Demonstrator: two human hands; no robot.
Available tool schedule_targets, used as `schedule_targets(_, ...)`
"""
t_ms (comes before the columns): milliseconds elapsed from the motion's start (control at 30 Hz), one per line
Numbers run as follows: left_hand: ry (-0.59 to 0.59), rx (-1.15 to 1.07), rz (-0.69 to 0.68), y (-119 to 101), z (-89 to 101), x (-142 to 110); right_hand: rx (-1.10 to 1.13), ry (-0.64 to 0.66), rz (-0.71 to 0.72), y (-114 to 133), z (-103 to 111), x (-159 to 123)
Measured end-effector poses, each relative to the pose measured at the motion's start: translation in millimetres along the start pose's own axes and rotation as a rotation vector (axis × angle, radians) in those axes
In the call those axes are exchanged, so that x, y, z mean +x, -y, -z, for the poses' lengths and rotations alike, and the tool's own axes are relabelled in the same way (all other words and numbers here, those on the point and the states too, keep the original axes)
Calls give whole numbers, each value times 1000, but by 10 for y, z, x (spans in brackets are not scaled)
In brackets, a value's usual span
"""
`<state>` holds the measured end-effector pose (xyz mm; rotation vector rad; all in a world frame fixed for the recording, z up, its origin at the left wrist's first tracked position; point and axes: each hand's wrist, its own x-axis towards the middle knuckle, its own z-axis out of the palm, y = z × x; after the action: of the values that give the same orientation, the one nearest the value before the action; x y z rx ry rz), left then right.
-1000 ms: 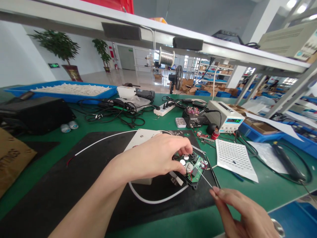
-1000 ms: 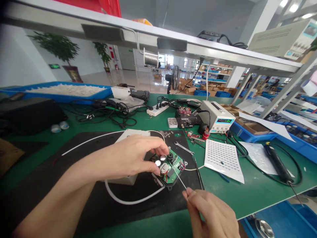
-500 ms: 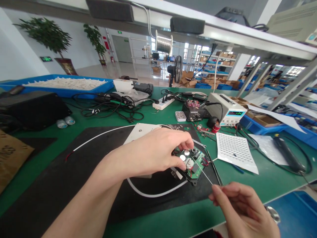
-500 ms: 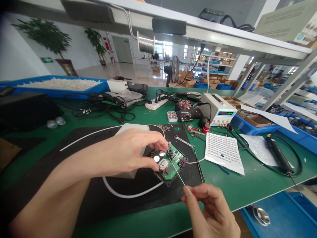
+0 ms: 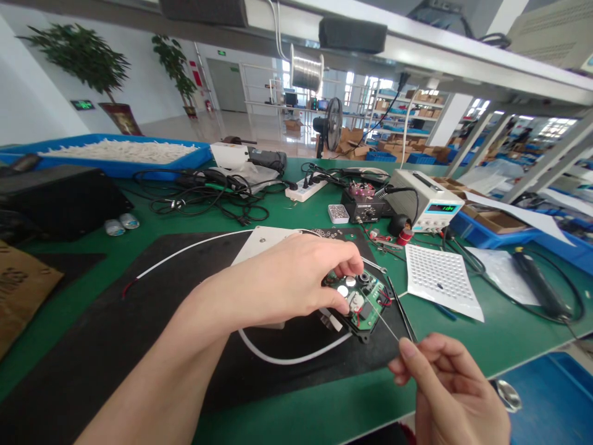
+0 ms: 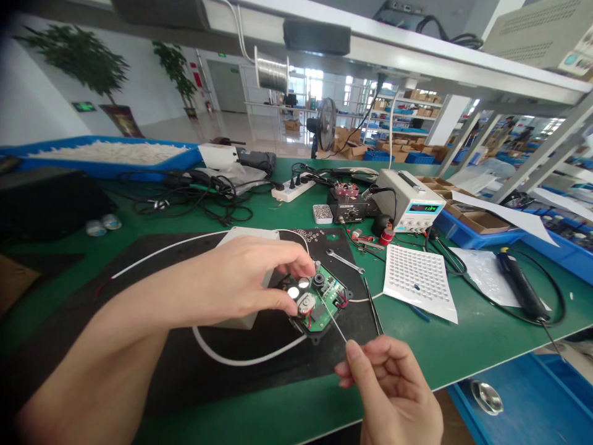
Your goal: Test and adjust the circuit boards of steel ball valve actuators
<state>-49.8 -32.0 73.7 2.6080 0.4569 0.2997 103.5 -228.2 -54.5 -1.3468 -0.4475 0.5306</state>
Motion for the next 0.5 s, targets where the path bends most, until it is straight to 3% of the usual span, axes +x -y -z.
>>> schedule_targets(233, -13, -2, -16, 47, -15, 1, 88, -34, -41, 146, -132, -15)
schedule_targets(500, -12, 8, -18, 46, -6, 9, 193, -20, -191, 166, -136, -2)
